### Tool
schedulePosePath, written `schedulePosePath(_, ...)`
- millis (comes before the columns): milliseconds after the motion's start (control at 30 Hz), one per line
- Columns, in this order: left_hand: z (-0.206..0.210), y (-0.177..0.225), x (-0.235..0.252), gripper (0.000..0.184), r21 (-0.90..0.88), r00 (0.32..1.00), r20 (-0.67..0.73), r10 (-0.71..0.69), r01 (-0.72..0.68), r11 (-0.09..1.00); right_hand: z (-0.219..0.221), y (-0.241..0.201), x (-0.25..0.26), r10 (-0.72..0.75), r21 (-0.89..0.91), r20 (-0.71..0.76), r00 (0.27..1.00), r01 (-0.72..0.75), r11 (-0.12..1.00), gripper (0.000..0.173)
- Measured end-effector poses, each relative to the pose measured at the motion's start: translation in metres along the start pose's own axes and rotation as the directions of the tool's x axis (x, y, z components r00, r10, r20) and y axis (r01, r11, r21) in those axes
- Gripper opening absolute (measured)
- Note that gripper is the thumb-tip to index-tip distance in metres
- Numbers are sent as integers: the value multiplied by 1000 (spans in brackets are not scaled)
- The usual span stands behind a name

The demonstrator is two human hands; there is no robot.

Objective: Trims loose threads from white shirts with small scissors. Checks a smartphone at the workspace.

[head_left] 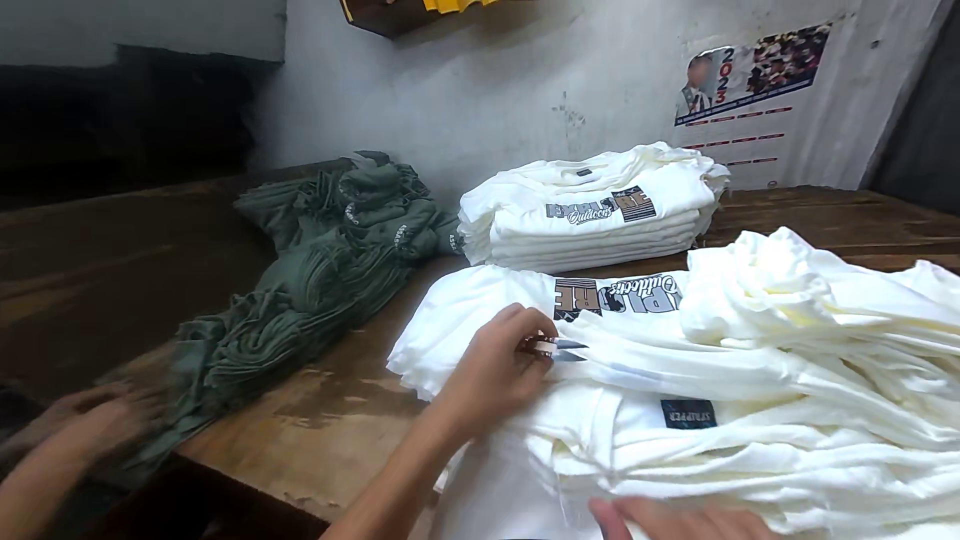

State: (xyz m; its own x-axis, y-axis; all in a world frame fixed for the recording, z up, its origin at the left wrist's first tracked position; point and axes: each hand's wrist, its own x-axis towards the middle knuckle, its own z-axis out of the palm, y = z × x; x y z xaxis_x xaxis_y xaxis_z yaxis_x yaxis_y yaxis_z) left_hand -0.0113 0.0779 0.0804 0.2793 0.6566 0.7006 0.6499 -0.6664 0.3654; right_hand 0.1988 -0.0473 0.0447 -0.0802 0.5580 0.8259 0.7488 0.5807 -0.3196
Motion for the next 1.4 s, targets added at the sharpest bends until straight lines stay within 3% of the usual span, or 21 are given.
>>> schedulePosePath(100, -11, 11, -23, 34, -50, 995, -11, 97, -97, 994, 15, 5, 12, 15, -55, -99, 995, -21, 998, 36)
schedulePosePath(200, -18, 18, -39, 18, -82, 982, -3, 190, -190, 978, 34, 11, 11, 34, 89, -173, 984, -19, 996, 13)
schedulePosePath(333, -21, 25, -47, 20, -97, 971, 62, 230, -224, 970, 39, 12, 5, 61, 190, -252, 966, -13, 982, 12)
schedulePosePath(433, -13, 30, -45, 17, -75, 968, 70, 241, -236, 969, 37, 12, 0, 51, 153, -248, 968, -13, 988, 14)
schedulePosePath(567, -20, 23, -44, 16, -33, 967, 31, 252, -251, 967, 36, 7, -4, 36, -57, -148, 988, -44, 997, 16)
schedulePosePath(733, -25, 19, -54, 17, 10, 961, 18, 277, -277, 961, 37, 9, -6, 108, 188, -196, 975, -71, 980, 8)
schedulePosePath(900, -16, 24, -50, 15, 10, 959, 24, 281, -282, 959, 33, 9, -6, 118, 232, -185, 976, -74, 970, 11)
schedulePosePath(1033, -22, 29, -41, 29, -73, 985, 14, 170, -168, 983, 14, 8, 4, 139, -164, -118, 983, -157, 974, 38)
schedulePosePath(1100, -17, 39, -36, 21, -78, 998, -20, 53, -55, 995, 18, 5, 9, 127, -215, -21, 992, -129, 968, 33)
schedulePosePath(1167, -16, 59, -27, 21, -36, 984, 25, -174, 175, 984, 29, 8, 12, 34, -58, -66, 997, -38, 998, 15)
schedulePosePath(1233, -22, 80, -11, 27, -14, 876, 265, -404, 422, 906, 39, 14, 15, -24, 161, -190, 982, 55, 985, 8)
schedulePosePath(1267, -23, 84, -5, 25, -39, 818, 369, -442, 489, 872, 42, 16, 16, -29, 253, -238, 971, 91, 963, 6)
schedulePosePath(1300, -21, 84, -2, 20, -106, 805, 393, -445, 520, 848, 45, 18, 17, -7, 334, -278, 961, 103, 937, 3)
schedulePosePath(1400, -16, 82, -3, 11, -371, 829, 300, -472, 557, 743, 39, 20, 22, 212, 499, -241, 947, -66, 864, 9)
